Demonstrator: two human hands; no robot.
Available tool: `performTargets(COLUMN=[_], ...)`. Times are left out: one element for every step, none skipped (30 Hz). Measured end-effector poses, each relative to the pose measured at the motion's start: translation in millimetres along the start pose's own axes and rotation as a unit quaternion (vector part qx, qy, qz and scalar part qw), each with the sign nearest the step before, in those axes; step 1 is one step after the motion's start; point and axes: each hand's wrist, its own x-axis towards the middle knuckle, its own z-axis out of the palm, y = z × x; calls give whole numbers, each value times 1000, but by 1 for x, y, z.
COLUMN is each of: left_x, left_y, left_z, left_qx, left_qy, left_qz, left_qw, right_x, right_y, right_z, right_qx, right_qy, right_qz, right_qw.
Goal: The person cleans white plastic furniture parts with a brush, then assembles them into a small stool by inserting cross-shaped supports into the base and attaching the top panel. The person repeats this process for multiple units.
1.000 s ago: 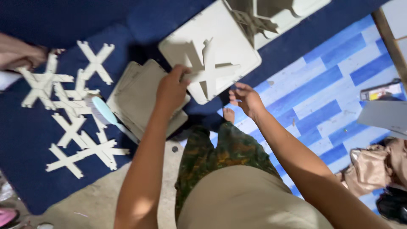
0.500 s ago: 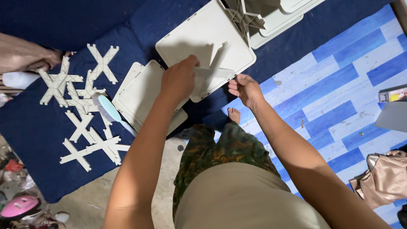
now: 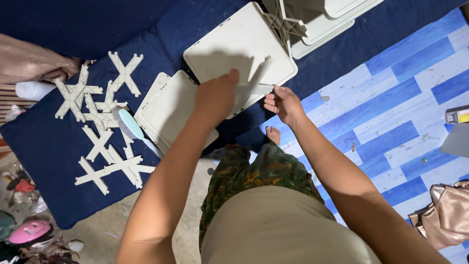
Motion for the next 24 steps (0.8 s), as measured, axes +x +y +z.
performTargets(left_x=[1,1,2,5,6,9,11,13,15,21,27,33,40,46,50,56,61,64,66,65,64,67,71,69], left_y=[2,4,6,7,9,10,11,12,11,10,9,9,9,10,13,13,14,17,20,23,26,29,32,33], left_z=[5,11,17,23,29,37,44,51,57,62,65,68,70,71,71,68,64,59,55,52,49,45,42,41], left_qx=[29,58,69,81,93,91,90,88,84,81,78,81,83,85,71,60,48,9,-31,-70,-63,-56,-48,-71], left_qy=[-11,-22,-27,-31,-35,-39,-43,-49,-74,-98,-122,-171,-220,-268,-298,-326,-353,-375,-395,-416,-407,-397,-387,-400], left_qz=[6,12,17,23,28,35,42,50,40,33,26,19,12,5,-4,-14,-24,-69,-113,-156,-157,-155,-153,-181], left_qw=[1000,998,997,996,995,994,994,994,993,991,989,982,972,960,952,943,934,924,911,893,897,903,908,896], right_x=[0,-1,-2,-1,-1,0,0,1,1,4,7,8,11,13,14,17,18,16,16,11,7,5,3,-2], right_y=[1,2,3,2,2,1,0,1,3,4,6,9,12,17,22,26,31,35,37,43,48,47,46,48], right_z=[1,2,3,5,6,6,6,6,5,3,1,-3,-5,-8,-10,-8,-4,-2,1,7,13,18,25,29], right_qx=[-2,-5,-7,-3,1,5,5,5,6,13,20,26,36,46,56,83,111,138,163,190,216,207,198,189], right_qy=[3,5,7,5,2,0,0,2,4,2,0,0,-5,-9,-14,-78,-141,-201,-159,-112,-65,-33,-2,31], right_qz=[-3,-5,-6,-5,-4,-4,-4,-3,-2,-2,-1,-1,-4,-7,-10,-43,-78,-115,-60,-6,49,76,102,135], right_qw=[1000,1000,1000,1000,1000,1000,1000,1000,1000,1000,1000,1000,999,999,998,992,981,963,972,975,973,975,975,972])
